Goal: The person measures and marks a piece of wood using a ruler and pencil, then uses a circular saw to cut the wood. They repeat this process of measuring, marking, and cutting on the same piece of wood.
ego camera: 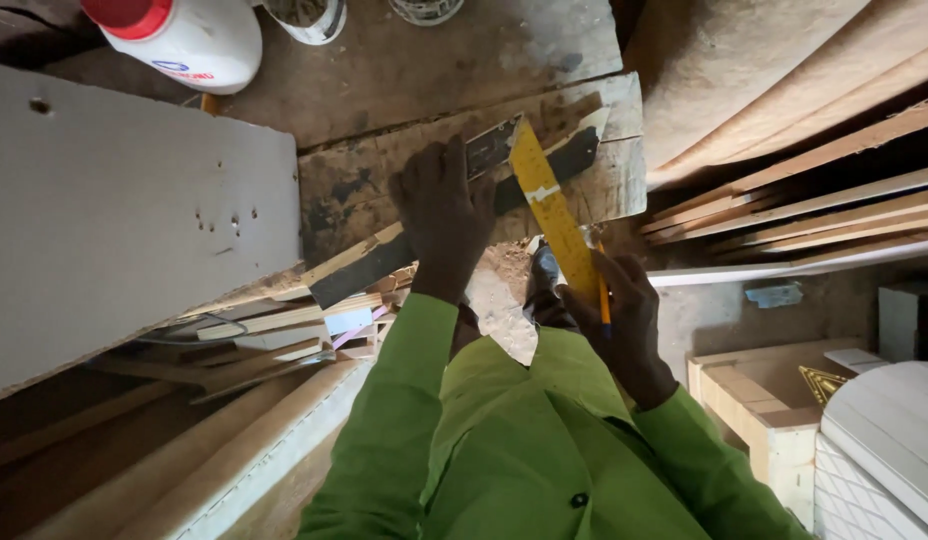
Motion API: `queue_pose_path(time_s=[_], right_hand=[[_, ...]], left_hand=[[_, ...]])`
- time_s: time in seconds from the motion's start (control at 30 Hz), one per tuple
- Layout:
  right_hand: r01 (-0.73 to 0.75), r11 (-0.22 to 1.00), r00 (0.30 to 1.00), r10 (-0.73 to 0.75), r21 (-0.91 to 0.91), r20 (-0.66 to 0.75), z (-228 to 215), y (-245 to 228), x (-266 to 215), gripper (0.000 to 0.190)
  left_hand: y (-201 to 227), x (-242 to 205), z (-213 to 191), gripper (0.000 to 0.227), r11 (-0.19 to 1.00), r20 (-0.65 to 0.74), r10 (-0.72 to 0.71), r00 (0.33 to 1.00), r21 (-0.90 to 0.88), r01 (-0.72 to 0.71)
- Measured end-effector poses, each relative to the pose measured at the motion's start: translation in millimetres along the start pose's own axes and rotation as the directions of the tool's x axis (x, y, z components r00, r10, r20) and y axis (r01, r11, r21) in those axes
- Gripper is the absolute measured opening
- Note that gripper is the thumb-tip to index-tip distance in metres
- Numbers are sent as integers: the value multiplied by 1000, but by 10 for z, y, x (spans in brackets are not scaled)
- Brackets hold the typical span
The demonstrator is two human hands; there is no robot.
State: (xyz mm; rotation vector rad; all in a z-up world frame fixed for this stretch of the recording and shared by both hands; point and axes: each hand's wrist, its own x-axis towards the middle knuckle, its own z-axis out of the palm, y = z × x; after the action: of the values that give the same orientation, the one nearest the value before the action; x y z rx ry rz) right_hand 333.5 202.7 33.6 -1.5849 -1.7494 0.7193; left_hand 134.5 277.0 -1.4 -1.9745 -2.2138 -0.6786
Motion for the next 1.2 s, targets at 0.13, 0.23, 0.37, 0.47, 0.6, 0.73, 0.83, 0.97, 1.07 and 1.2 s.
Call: queue_pose_path(time_s=[0.13, 0.23, 0.37, 0.47, 0.6, 0.73, 0.83, 0.97, 1.07, 1.2], right_hand=[[45, 999, 998, -46, 30, 33, -25, 55, 26, 49], [30, 998, 997, -34, 53, 74, -31, 27, 44, 49], [55, 999, 992, -54, -1, 115, -60, 28, 56, 47], [74, 997, 988, -72, -7, 135, -138, -42, 71, 45], [81, 996, 994, -83, 36, 73, -154, 28, 50, 29], [103, 993, 994, -105, -53, -34, -274, -76, 118, 20], [107, 994, 988, -104, 21, -116, -327, -197, 210, 17], [136, 965, 986, -109, 223, -128, -258, -147, 362, 37], [20, 913, 998, 6, 408, -61, -164, -112, 516, 36], [21, 854, 999, 2, 520, -43, -31, -246, 753, 20]], left_hand=[[13, 77, -71, 54, 999, 52, -17, 999, 47, 15], [41, 127, -149, 42, 996, 114, -94, 989, 10, 93], [32, 127, -160, 44, 995, 65, -71, 995, -62, 75], [38, 127, -172, 45, 992, 45, -81, 996, -96, 85], [86, 146, -219, 40, 984, 25, -121, 992, -131, 123], [72, 129, -190, 39, 986, 3, -119, 993, -115, 118], [66, 128, -160, 37, 983, 41, -132, 990, -124, 136], [42, 99, -118, 39, 993, 9, -81, 997, -82, 82], [45, 99, -130, 38, 990, 29, -99, 995, -95, 101], [61, 97, -119, 38, 987, 38, -121, 992, -104, 124]])
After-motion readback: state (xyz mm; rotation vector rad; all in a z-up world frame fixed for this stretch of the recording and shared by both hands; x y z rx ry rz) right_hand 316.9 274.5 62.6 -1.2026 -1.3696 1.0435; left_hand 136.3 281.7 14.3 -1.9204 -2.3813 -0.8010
